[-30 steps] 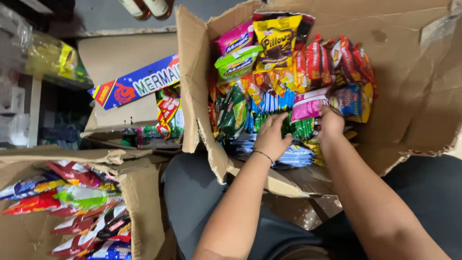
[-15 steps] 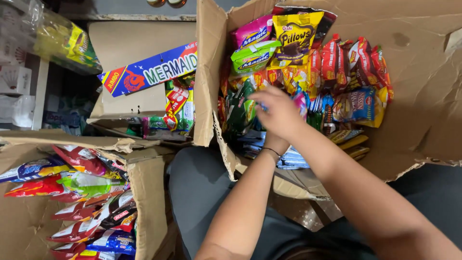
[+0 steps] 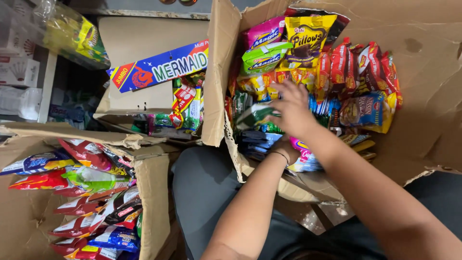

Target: The person sorts various snack packets from a large cardboard box into a smaller cardboard box. They pick up individual packets of chips and crackers, such as Mermaid and Ding Dong, and place them into the smaller box, arranging them in neat rows.

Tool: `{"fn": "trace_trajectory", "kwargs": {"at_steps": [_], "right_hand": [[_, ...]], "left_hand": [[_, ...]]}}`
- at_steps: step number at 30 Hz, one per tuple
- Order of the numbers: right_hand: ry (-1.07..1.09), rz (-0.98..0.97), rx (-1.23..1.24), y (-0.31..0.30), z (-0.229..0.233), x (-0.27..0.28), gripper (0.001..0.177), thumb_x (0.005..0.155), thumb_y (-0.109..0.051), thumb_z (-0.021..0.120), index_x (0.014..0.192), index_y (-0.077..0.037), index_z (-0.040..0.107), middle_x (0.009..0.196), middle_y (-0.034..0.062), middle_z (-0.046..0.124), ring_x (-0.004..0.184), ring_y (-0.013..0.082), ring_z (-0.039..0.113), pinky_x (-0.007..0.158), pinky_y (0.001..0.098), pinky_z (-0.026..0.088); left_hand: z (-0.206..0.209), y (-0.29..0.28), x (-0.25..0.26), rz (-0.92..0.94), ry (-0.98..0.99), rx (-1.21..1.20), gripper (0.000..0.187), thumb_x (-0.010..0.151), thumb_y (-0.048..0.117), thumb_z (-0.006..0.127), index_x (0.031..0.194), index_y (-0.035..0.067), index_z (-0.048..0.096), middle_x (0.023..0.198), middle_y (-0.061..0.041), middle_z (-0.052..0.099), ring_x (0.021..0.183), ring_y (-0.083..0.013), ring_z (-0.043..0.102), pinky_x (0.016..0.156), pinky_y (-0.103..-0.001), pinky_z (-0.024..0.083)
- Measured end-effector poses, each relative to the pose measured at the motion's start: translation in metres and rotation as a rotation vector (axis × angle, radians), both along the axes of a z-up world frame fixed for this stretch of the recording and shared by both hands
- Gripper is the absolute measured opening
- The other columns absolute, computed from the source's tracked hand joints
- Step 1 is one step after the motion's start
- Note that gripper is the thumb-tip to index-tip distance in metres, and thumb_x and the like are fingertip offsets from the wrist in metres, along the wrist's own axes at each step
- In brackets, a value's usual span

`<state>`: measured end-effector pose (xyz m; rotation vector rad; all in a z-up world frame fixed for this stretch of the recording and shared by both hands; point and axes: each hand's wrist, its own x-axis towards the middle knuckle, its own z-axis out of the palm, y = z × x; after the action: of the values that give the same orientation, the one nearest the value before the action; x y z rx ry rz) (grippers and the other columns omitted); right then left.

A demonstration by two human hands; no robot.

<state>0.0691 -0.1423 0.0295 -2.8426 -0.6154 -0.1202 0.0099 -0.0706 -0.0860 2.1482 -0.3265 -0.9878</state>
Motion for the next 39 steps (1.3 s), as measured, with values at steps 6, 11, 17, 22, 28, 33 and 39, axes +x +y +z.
{"fn": "trace_trajectory", "kwargs": {"at_steps": [6, 11, 17, 22, 28, 33, 39], "right_hand": [[0.464, -0.195, 0.809, -0.080, 0.080, -0.030, 0.045, 0.088, -0.024, 0.076, 0.127, -0.007, 0.063, 0.116, 0.0064, 0.067, 0.108, 0.0164, 0.060, 0.093, 0.0364, 0.051], [0.612, -0.480, 0.682, -0.139, 0.118, -0.062, 0.051, 0.092, -0.027, 0.079, 0.135, -0.002, 0.067, 0.108, 0.0140, 0.071, 0.093, 0.0205, 0.058, 0.075, 0.0424, 0.049], [0.829, -0.345, 0.457, -0.142, 0.105, -0.070, 0.067, 0.079, -0.034, 0.080, 0.135, -0.001, 0.063, 0.119, 0.0128, 0.077, 0.109, 0.0204, 0.067, 0.096, 0.0358, 0.051], [0.774, -0.564, 0.592, -0.159, 0.096, -0.077, 0.076, 0.076, -0.029, 0.081, 0.145, -0.008, 0.057, 0.128, 0.0147, 0.071, 0.114, 0.0230, 0.065, 0.093, 0.0389, 0.052], [0.077, 0.050, 0.409, -0.160, 0.104, -0.096, 0.061, 0.065, -0.026, 0.086, 0.116, 0.000, 0.066, 0.147, 0.0164, 0.055, 0.140, 0.0290, 0.053, 0.111, 0.0361, 0.045], [-0.002, 0.208, 0.331, -0.189, 0.099, -0.075, 0.047, 0.058, -0.030, 0.092, 0.093, -0.011, 0.068, 0.154, 0.0128, 0.052, 0.133, 0.0251, 0.054, 0.116, 0.0361, 0.042], [-0.028, 0.396, 0.451, 0.035, 0.261, -0.119, 0.058, 0.056, -0.027, 0.092, 0.106, -0.011, 0.067, 0.138, 0.0131, 0.055, 0.124, 0.0253, 0.058, 0.109, 0.0371, 0.047]], "left_hand": [[-0.026, -0.005, 0.009, 0.223, 0.021, -0.079, 0.059, 0.091, 0.032, 0.068, 0.144, 0.013, 0.050, 0.143, -0.017, 0.059, 0.130, -0.0321, 0.058, 0.108, -0.040, 0.047], [-0.045, -0.020, 0.014, 0.617, 0.009, -0.639, 0.077, 0.081, 0.020, 0.080, 0.141, 0.003, 0.035, 0.130, -0.013, 0.063, 0.121, -0.0255, 0.062, 0.103, -0.035, 0.049], [-0.041, -0.048, 0.021, 0.763, 0.269, -1.093, 0.068, 0.087, 0.022, 0.080, 0.141, -0.001, 0.046, 0.124, -0.010, 0.065, 0.114, -0.0214, 0.062, 0.100, -0.036, 0.051], [0.031, -0.035, 0.012, 0.321, 0.048, -1.060, 0.113, 0.079, 0.051, 0.081, 0.160, 0.003, 0.018, 0.153, -0.013, 0.042, 0.141, -0.0239, 0.039, 0.117, -0.040, 0.033], [0.158, 0.026, -0.026, 0.193, -0.278, -0.614, 0.142, 0.063, 0.053, 0.089, 0.163, -0.005, 0.007, 0.158, -0.029, 0.034, 0.144, -0.0333, 0.040, 0.117, -0.038, 0.036], [0.254, 0.087, -0.060, 0.171, -0.566, -0.663, 0.123, 0.067, 0.042, 0.086, 0.163, 0.004, 0.019, 0.157, -0.025, 0.046, 0.143, -0.0352, 0.051, 0.121, -0.038, 0.042], [0.390, 0.252, -0.123, 0.151, -0.846, -0.626, 0.104, 0.081, 0.021, 0.084, 0.163, 0.013, 0.021, 0.159, -0.018, 0.045, 0.148, -0.0319, 0.049, 0.128, -0.038, 0.040]]}}
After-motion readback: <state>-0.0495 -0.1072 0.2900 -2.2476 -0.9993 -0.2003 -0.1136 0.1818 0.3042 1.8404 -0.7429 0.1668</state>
